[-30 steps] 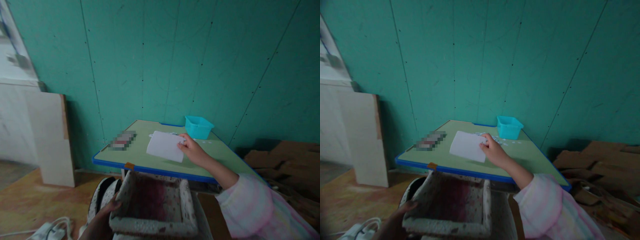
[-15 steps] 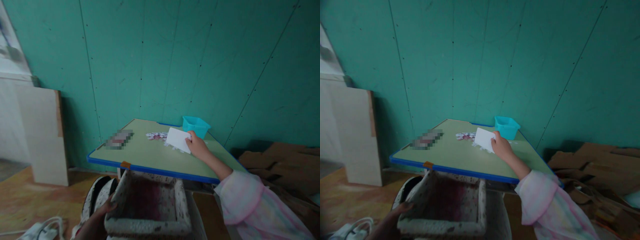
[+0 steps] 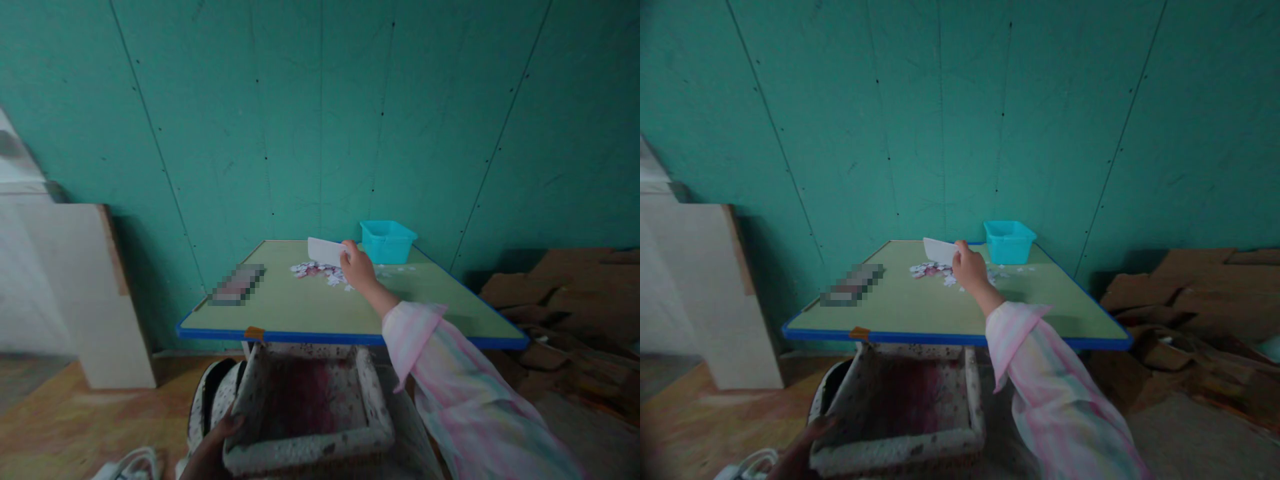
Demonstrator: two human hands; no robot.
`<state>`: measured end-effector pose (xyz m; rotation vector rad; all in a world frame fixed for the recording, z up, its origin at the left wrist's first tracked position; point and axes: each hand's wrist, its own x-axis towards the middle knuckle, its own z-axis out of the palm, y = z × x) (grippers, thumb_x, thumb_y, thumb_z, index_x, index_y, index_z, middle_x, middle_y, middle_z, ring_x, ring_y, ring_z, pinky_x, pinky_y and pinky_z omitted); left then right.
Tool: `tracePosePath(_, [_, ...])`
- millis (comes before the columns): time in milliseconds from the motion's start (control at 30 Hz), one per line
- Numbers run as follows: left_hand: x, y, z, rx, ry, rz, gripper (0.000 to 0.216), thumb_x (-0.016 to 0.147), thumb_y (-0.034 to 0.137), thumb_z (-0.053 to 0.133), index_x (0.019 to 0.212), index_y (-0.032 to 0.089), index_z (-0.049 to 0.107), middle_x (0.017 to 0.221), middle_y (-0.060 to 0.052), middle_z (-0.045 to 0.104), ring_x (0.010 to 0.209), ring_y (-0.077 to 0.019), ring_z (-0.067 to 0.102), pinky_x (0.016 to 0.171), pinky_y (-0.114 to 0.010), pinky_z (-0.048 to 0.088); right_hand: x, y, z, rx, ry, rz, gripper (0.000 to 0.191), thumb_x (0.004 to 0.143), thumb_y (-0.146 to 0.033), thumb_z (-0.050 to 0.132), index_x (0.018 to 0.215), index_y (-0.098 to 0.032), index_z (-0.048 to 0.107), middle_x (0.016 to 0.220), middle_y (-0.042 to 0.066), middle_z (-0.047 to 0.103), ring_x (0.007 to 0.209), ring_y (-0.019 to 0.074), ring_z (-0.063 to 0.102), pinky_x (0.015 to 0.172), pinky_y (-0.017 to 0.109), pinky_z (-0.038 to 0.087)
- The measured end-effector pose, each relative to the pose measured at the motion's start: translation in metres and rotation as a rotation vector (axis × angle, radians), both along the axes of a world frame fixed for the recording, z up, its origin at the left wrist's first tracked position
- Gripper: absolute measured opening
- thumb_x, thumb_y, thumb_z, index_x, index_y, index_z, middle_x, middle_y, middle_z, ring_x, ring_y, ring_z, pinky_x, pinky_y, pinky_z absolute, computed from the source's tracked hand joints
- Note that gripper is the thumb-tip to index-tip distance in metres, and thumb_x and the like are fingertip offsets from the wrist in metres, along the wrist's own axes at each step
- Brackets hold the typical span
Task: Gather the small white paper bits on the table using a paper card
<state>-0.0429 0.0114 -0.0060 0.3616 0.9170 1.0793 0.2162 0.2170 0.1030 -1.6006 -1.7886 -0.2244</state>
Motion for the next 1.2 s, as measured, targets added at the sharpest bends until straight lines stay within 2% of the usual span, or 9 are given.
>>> tracePosePath(100, [-0.001, 0.001, -0.006, -0.035, 0.097, 0.021, 0.005, 0.059, 0.024, 0.069, 0.06, 0.02, 0.065, 0.052, -0.004, 0.069, 0.049, -0.0224, 0.061, 0.049, -0.033, 0.047, 0.003, -0.006, -0.003, 0.036, -0.069, 0.065, 0.035, 0.084, -0.025, 0.032, 0.112, -0.016, 0.051, 0.089, 0.01, 0.065, 0.082, 0.0224, 0.058, 0.076, 0.031, 0.038])
tracePosePath(267, [-0.001, 0.002, -0.016, 0.048, 0.073, 0.029, 0.023, 0.066, 0.02, 0.063, 0.089, 0.019, 0.067, 0.054, -0.003, 0.069, 0.046, -0.0206, 0.059, 0.042, -0.029, 0.043, 0.001, -0.012, -0.003, 0.09, -0.08, 0.149, 0.034, 0.081, -0.022, 0.034, 0.109, -0.016, 0.053, 0.092, 0.009, 0.064, 0.086, 0.0217, 0.055, 0.081, 0.031, 0.037])
tracePosePath(433, [-0.003, 0.002, -0.014, 0.082, 0.041, -0.01, 0.029, 0.067, 0.015, 0.06, 0.095, 0.018, 0.066, 0.055, -0.002, 0.07, 0.051, -0.0217, 0.062, 0.046, -0.03, 0.045, 0.008, -0.009, -0.004, 0.124, 0.065, 0.103, 0.036, 0.081, -0.023, 0.032, 0.111, -0.014, 0.05, 0.097, 0.01, 0.062, 0.088, 0.0217, 0.055, 0.078, 0.03, 0.038])
tracePosePath(633, [-0.002, 0.002, -0.014, 0.029, 0.055, -0.005, 0.038, 0.07, 0.018, 0.059, 0.109, 0.018, 0.058, 0.047, 0.001, 0.065, 0.042, -0.0191, 0.057, 0.046, -0.03, 0.043, 0.007, -0.009, -0.005, 0.034, 0.014, 0.113, 0.037, 0.081, -0.025, 0.034, 0.112, -0.016, 0.05, 0.088, 0.009, 0.064, 0.082, 0.0223, 0.055, 0.076, 0.031, 0.038])
tracePosePath(700, [-0.001, 0.002, -0.014, 0.015, 0.029, 0.015, 0.036, 0.07, 0.015, 0.059, 0.106, 0.019, 0.059, 0.049, 0.002, 0.065, 0.045, -0.0184, 0.059, 0.047, -0.028, 0.043, 0.006, -0.01, -0.004, 0.046, 0.029, 0.133, 0.036, 0.08, -0.024, 0.035, 0.111, -0.016, 0.051, 0.089, 0.009, 0.063, 0.084, 0.022, 0.055, 0.077, 0.031, 0.038])
tracePosePath(833, [-0.002, 0.0, -0.014, 0.048, 0.089, -0.031, 0.005, 0.068, 0.02, 0.061, 0.069, 0.018, 0.065, 0.043, 0.0, 0.062, 0.04, -0.0175, 0.056, 0.04, -0.027, 0.04, 0.007, -0.01, -0.005, 0.118, 0.084, 0.113, 0.037, 0.08, -0.023, 0.032, 0.112, -0.015, 0.049, 0.097, 0.009, 0.062, 0.089, 0.0227, 0.053, 0.078, 0.031, 0.037])
tracePosePath(900, [-0.002, -0.001, -0.013, 0.056, 0.116, -0.034, 0.01, 0.067, 0.022, 0.062, 0.058, 0.018, 0.063, 0.044, -0.001, 0.063, 0.043, -0.0181, 0.057, 0.042, -0.028, 0.042, 0.006, -0.009, -0.007, 0.107, 0.064, 0.096, 0.038, 0.081, -0.024, 0.031, 0.113, -0.015, 0.049, 0.095, 0.01, 0.062, 0.089, 0.0233, 0.053, 0.079, 0.032, 0.037])
tracePosePath(1033, [0.0, -0.002, -0.011, 0.048, 0.137, -0.053, 0.009, 0.067, 0.022, 0.062, 0.06, 0.019, 0.064, 0.045, -0.001, 0.063, 0.042, -0.0173, 0.056, 0.042, -0.028, 0.04, 0.004, -0.01, -0.006, 0.057, 0.041, 0.156, 0.036, 0.079, -0.024, 0.034, 0.11, -0.015, 0.051, 0.088, 0.009, 0.063, 0.083, 0.0223, 0.055, 0.076, 0.031, 0.038])
tracePosePath(1200, [0.003, -0.002, -0.005, 0.041, 0.057, -0.062, 0.01, 0.071, 0.018, 0.057, 0.073, 0.017, 0.067, 0.045, 0.0, 0.064, 0.045, -0.0199, 0.058, 0.045, -0.03, 0.042, 0.007, -0.015, 0.0, 0.129, 0.259, 0.15, 0.034, 0.077, -0.023, 0.034, 0.106, -0.017, 0.051, 0.091, 0.007, 0.062, 0.084, 0.0198, 0.055, 0.074, 0.028, 0.04])
